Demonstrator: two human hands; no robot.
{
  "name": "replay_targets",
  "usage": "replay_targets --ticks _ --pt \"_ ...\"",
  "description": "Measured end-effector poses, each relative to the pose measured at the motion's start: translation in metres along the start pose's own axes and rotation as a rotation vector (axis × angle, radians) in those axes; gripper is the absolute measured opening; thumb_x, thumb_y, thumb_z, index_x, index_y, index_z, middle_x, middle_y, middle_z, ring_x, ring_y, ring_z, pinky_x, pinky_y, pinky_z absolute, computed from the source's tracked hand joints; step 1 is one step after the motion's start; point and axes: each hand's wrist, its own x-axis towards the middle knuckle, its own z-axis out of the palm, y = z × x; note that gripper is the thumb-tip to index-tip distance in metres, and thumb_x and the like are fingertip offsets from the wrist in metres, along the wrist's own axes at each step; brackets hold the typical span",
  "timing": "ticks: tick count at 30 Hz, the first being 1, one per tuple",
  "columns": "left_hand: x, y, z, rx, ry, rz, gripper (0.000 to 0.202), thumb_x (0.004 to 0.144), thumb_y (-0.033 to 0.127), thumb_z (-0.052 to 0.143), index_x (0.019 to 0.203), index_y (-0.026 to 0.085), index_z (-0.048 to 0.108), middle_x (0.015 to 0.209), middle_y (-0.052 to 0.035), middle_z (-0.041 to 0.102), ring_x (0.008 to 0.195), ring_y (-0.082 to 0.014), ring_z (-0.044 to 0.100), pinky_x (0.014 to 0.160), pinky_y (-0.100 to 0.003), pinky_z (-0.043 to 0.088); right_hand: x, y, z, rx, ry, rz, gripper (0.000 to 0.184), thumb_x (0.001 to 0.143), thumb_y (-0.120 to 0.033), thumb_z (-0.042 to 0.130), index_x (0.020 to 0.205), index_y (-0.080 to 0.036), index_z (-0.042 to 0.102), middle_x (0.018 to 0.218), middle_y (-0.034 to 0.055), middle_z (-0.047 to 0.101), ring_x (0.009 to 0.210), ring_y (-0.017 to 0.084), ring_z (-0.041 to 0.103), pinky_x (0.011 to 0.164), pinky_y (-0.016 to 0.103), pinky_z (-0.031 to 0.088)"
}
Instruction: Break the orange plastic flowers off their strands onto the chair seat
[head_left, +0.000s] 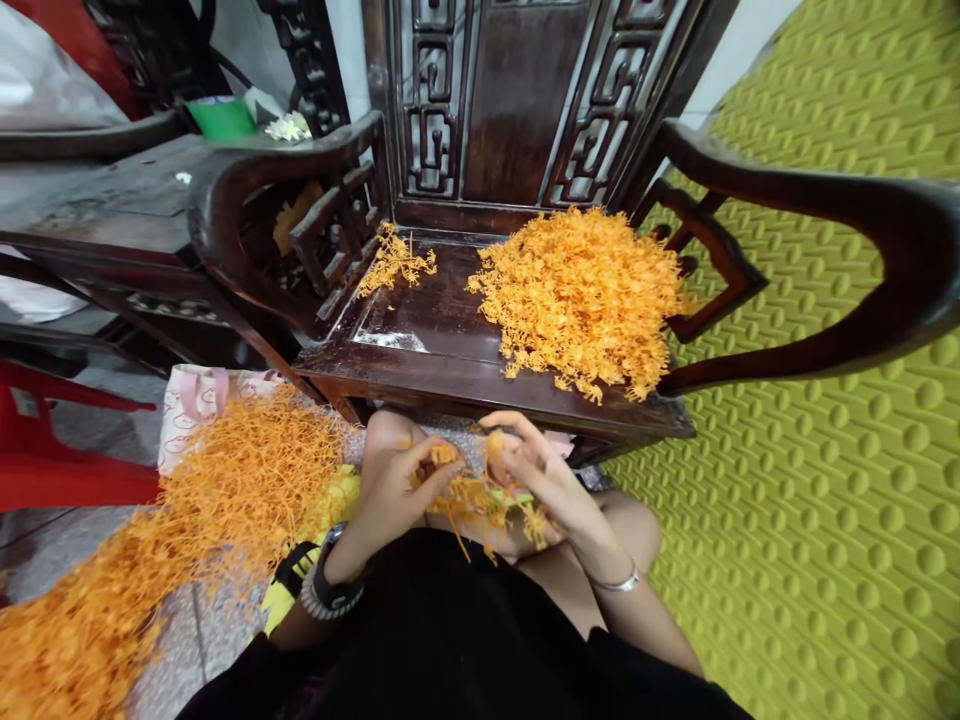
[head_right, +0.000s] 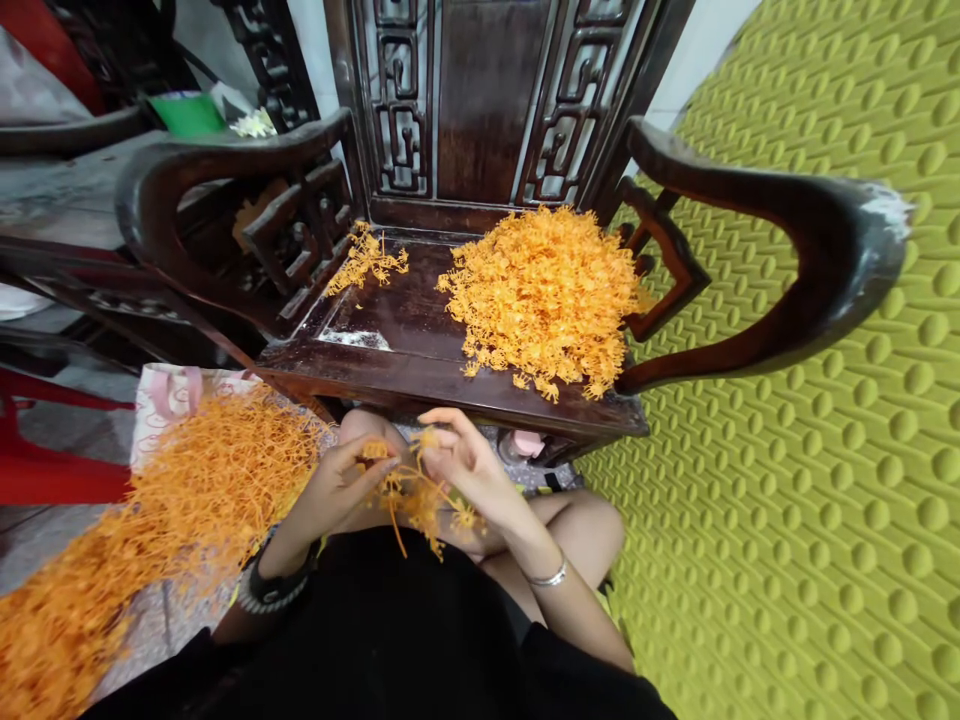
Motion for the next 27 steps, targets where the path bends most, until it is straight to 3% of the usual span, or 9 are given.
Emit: replay_targets --ticks 3,5,8,10,13,16,20,24,27 --pt "-0.002 -0.004 -0.002 -0.209 -0.034 -0.098 0.019 0.088 0.035 0.055 0.091 0.017 0.061 0.086 -0.0033 0.063 0.078 -0.0155 0.058 0.071 -0.025 0.046 -0.001 -0.003 -0.013 0.184 0.027 0.026 0.076 0.078 -0.075 0.041 0.128 -0.018 0.045 0.092 0.0109 0.061 0.076 0.02 0.059 0.066 0.033 0.049" --pt "-0.003 -0.007 -0.001 -0.322 -0.119 -0.115 0.02 0.087 0.035 0.057 0.091 0.016 0.062 0.087 -0.0042 0.063 0.081 -0.0165 0.058 0.074 -0.026 0.046 -0.001 0.002 -0.015 0.237 0.072 -0.009 0.095 0.069 -0.087 0.031 0.133 -0.017 0.042 0.119 0.0188 0.056 0.1 0.028 0.059 0.08 0.041 0.05" --pt "-0.005 -0.011 0.01 -0.522 -0.251 -0.16 0.02 0.081 0.034 0.063 0.086 0.015 0.065 0.084 -0.0054 0.064 0.079 -0.0172 0.058 0.074 -0.026 0.045 0.001 0.023 -0.006 0.291 0.113 -0.13 0.109 0.058 -0.091 0.042 0.14 -0.019 0.033 0.144 0.0172 0.038 0.13 0.03 0.042 0.105 0.046 0.037" --pt "-0.007 -0.013 0.023 -0.718 -0.236 -0.284 0.02 0.078 0.035 0.064 0.084 0.016 0.065 0.074 -0.0037 0.063 0.068 -0.0152 0.058 0.064 -0.025 0.045 0.001 0.042 0.004 0.333 0.11 -0.173 0.111 0.054 -0.086 0.056 0.141 -0.022 0.031 0.149 0.0142 0.032 0.138 0.029 0.031 0.113 0.046 0.027" --pt "-0.008 -0.015 0.045 -0.915 -0.133 -0.447 0.021 0.075 0.036 0.062 0.086 0.018 0.064 0.067 -0.0018 0.061 0.058 -0.0145 0.056 0.054 -0.024 0.044 -0.005 0.067 0.011 0.375 0.129 -0.163 0.107 0.055 -0.077 0.066 0.142 -0.027 0.03 0.151 0.0118 0.028 0.139 0.031 0.029 0.113 0.05 0.026" --pt "-0.006 -0.016 0.058 -1.005 -0.057 -0.517 0.023 0.069 0.034 0.065 0.086 0.019 0.063 0.073 -0.0031 0.064 0.065 -0.0166 0.06 0.056 -0.025 0.047 -0.016 0.077 0.005 0.296 0.119 -0.145 0.105 0.061 -0.076 0.064 0.146 -0.03 0.023 0.151 0.012 0.029 0.135 0.032 0.036 0.107 0.052 0.034" --pt "-0.002 -0.018 0.064 -0.985 -0.129 -0.5 0.022 0.072 0.035 0.063 0.084 0.016 0.062 0.076 -0.0047 0.064 0.07 -0.0176 0.062 0.061 -0.026 0.047 -0.032 0.063 -0.007 0.112 0.009 -0.067 0.1 0.056 -0.058 0.08 0.141 -0.03 0.035 0.141 0.0118 0.044 0.127 0.031 0.046 0.106 0.048 0.036" --pt "-0.003 -0.023 0.074 -0.901 -0.171 -0.494 0.024 0.066 0.028 0.068 0.085 0.016 0.061 0.082 -0.003 0.062 0.074 -0.0139 0.057 0.07 -0.024 0.043 -0.032 0.048 -0.008 -0.143 0.045 -0.005 0.051 0.076 -0.045 0.071 0.121 -0.025 0.057 0.123 0.0093 0.059 0.118 0.026 0.053 0.104 0.043 0.038" --pt "-0.004 -0.026 0.08 -0.821 -0.198 -0.487 0.02 0.065 0.033 0.065 0.073 0.016 0.057 0.07 -0.0003 0.054 0.066 -0.0118 0.049 0.065 -0.024 0.039 -0.024 0.051 -0.001 0.053 0.165 -0.043 0.027 0.081 -0.048 0.064 0.089 -0.022 0.064 0.09 0.0063 0.065 0.09 0.022 0.061 0.085 0.036 0.05"
